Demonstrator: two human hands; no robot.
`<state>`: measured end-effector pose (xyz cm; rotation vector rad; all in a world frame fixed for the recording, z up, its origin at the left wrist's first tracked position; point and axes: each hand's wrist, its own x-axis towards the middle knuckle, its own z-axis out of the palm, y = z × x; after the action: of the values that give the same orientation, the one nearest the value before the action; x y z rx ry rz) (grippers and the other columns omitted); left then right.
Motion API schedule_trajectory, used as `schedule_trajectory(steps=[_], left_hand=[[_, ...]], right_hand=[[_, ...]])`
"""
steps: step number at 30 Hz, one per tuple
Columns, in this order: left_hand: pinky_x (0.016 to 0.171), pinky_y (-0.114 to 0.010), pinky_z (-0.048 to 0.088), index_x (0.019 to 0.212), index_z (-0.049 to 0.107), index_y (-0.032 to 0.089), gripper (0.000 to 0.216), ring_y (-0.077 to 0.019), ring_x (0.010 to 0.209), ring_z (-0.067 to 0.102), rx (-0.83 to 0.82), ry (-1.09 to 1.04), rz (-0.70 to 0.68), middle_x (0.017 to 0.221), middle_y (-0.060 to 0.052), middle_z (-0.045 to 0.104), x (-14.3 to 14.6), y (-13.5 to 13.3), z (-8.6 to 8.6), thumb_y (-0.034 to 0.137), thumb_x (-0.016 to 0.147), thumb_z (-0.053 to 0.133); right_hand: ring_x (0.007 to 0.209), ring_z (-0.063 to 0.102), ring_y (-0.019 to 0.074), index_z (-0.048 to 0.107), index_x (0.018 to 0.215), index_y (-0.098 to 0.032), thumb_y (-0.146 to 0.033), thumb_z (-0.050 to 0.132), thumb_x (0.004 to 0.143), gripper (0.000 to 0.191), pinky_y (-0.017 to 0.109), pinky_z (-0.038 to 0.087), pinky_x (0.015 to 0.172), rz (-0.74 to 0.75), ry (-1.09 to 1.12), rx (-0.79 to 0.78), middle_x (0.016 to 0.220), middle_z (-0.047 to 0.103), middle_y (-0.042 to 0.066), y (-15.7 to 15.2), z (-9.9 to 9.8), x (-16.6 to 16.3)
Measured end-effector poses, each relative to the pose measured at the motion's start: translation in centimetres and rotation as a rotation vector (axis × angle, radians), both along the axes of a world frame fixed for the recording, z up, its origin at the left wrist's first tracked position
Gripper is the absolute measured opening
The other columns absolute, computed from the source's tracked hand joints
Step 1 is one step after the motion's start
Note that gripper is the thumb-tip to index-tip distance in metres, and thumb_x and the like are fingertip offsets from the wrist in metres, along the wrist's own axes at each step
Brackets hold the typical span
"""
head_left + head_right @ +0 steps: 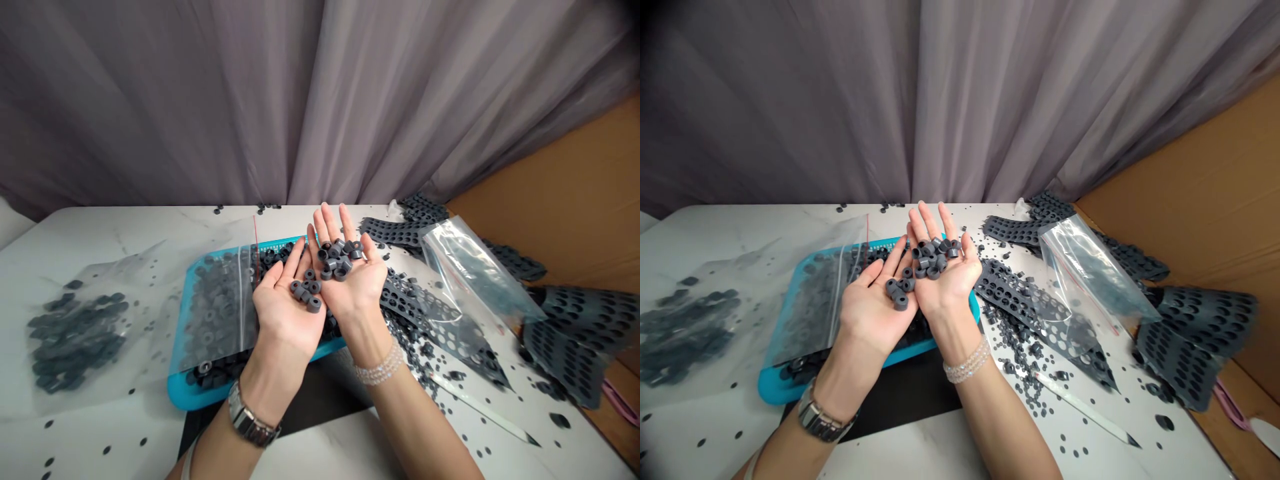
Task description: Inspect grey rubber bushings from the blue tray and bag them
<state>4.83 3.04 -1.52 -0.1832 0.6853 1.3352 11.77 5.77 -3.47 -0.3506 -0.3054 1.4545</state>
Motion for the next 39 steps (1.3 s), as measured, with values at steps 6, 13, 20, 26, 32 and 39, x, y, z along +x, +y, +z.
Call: schedule_trajectory(steps=[6,13,20,26,32,39], left_hand=[[0.098,-0.033,0.047,0.116,0.061,0.008,0.045,-0.0195,0.103,0.065,0.028,-0.003,-0.019,0.113,-0.013,0.068,0.0,0.2,-0.4,0.025,0.091,0.029],[0.097,-0.033,0.048,0.119,0.06,0.01,0.042,-0.0206,0.108,0.063,0.09,0.012,-0.044,0.118,-0.013,0.066,0.0,0.2,-0.7,0.024,0.089,0.034],[0.094,-0.027,0.049,0.113,0.063,0.012,0.033,-0.0155,0.098,0.066,0.243,0.029,-0.057,0.106,-0.008,0.071,0.7,0.6,-0.7,0.02,0.09,0.041],[0.082,-0.02,0.051,0.099,0.067,0.016,0.021,-0.0099,0.085,0.066,0.264,-0.055,-0.055,0.088,-0.001,0.071,1.3,0.9,-1.7,0.017,0.089,0.048],[0.076,-0.02,0.05,0.089,0.067,0.017,0.024,-0.0119,0.091,0.065,0.204,-0.058,-0.062,0.092,-0.001,0.071,1.3,0.9,-2.3,0.023,0.091,0.044],[0.064,-0.022,0.049,0.083,0.065,0.022,0.024,-0.0119,0.076,0.064,0.085,-0.063,-0.103,0.081,0.002,0.069,1.2,0.4,-1.8,0.026,0.09,0.043]], right_hand=[[0.111,0.061,0.0194,0.057,0.116,-0.016,-0.035,0.028,0.087,0.045,0.04,0.039,0.103,-0.028,-0.07,0.093,0.117,0.066,0.01,0.1,0.2,0.0],[0.113,0.06,0.0192,0.057,0.116,-0.015,-0.035,0.027,0.088,0.046,0.04,0.035,0.107,-0.055,-0.117,0.103,0.117,0.066,0.009,-0.1,0.4,0.0],[0.105,0.064,0.0194,0.063,0.097,-0.019,-0.032,0.034,0.088,0.033,0.041,0.039,0.105,-0.083,-0.177,0.024,0.105,0.07,0.005,0.3,0.0,-0.2],[0.077,0.06,0.0114,0.064,0.087,-0.021,-0.025,0.053,0.082,0.013,0.026,0.049,0.079,-0.245,-0.452,0.026,0.084,0.065,0.0,0.7,-0.5,-0.2],[0.062,0.048,0.0087,0.062,0.1,-0.025,-0.028,0.049,0.087,0.019,0.021,0.044,0.061,-0.179,-0.834,0.124,0.07,0.05,-0.003,0.5,-0.4,0.2],[0.076,0.057,0.0117,0.067,0.092,-0.021,-0.032,0.043,0.092,0.026,0.024,0.044,0.073,-0.069,-1.352,0.284,0.079,0.063,0.0,0.0,0.8,0.7]])
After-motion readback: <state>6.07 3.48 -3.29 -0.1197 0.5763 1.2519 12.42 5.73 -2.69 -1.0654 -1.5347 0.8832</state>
